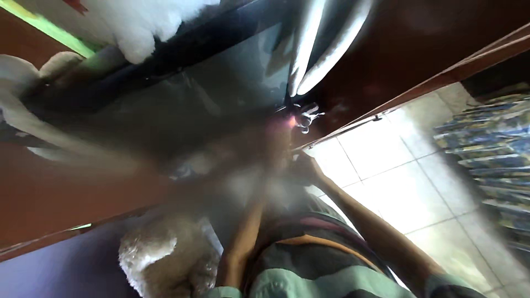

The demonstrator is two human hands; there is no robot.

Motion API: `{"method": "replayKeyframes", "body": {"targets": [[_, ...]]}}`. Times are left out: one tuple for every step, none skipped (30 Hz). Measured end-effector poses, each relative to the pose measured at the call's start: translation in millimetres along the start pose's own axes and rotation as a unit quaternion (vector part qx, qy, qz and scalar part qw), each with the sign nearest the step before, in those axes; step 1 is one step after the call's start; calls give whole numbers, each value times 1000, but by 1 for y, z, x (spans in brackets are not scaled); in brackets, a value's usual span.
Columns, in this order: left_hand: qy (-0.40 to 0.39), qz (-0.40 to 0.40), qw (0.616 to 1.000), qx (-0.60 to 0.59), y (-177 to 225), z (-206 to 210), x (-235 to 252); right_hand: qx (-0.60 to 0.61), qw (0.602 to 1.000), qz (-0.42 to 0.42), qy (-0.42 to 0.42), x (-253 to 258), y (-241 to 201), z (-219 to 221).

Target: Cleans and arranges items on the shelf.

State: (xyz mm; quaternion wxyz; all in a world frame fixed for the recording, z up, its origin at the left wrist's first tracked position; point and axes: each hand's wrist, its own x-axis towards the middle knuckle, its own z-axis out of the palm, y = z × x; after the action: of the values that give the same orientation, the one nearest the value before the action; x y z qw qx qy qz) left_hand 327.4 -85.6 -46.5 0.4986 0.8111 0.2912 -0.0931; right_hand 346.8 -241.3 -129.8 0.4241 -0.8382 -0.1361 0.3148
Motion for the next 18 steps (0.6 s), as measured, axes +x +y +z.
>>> {"method": "replayKeyframes", "body": {"targets": [[-5, 7, 1000, -14, -11, -3, -1, 19, 1000, -5, -8, -12, 9, -6], [-14, 14, 1000, -24, -23, -6, -2, 44, 999, 13, 0, -22, 17, -13], [-26, 14, 999, -31, -36, -6, -5, 75, 996, 43, 33, -30, 23, -20], [-43, 8, 998, -34, -46, -6, -11, 110, 988, 68, 88, -38, 23, -28], [-60, 1, 998, -34, -55, -5, -17, 147, 974, 78, 151, -42, 16, -38], [-81, -21, 996, -32, -56, -3, -25, 178, 959, 69, 211, -44, 2, -47], [-104, -41, 993, -37, -58, 0, -34, 201, 946, 47, 251, -46, -18, -53], [-129, -56, 989, -42, -59, 3, -43, 207, 941, 13, 269, -50, -37, -54], [-152, -66, 986, -36, -59, 8, -49, 191, 946, -33, 261, -52, -54, -49], [-170, -66, 983, -20, -56, 13, -51, 147, 959, -72, 230, -51, -63, -39], [-178, -56, 982, -5, -50, 18, -56, 72, 976, -98, 178, -46, -61, -23], [-182, -55, 982, 14, -41, 20, -62, -15, 986, -112, 125, -40, -53, -5], [-190, -63, 979, 34, -39, 23, -67, -93, 987, -104, 83, -36, -46, 8], [-193, -70, 978, 39, -42, 25, -72, -130, 988, -75, 41, -34, -41, 15], [-191, -75, 978, 36, -48, 28, -76, -141, 989, -45, 4, -32, -38, 18], [-183, -69, 981, 20, -61, 32, -81, -132, 991, -14, -29, -31, -38, 20], [-178, -58, 982, 7, -73, 35, -86, -109, 992, 13, -54, -35, -39, 19], [-176, -46, 983, 0, -83, 38, -90, -80, 994, 35, -62, -36, -38, 19]]}}
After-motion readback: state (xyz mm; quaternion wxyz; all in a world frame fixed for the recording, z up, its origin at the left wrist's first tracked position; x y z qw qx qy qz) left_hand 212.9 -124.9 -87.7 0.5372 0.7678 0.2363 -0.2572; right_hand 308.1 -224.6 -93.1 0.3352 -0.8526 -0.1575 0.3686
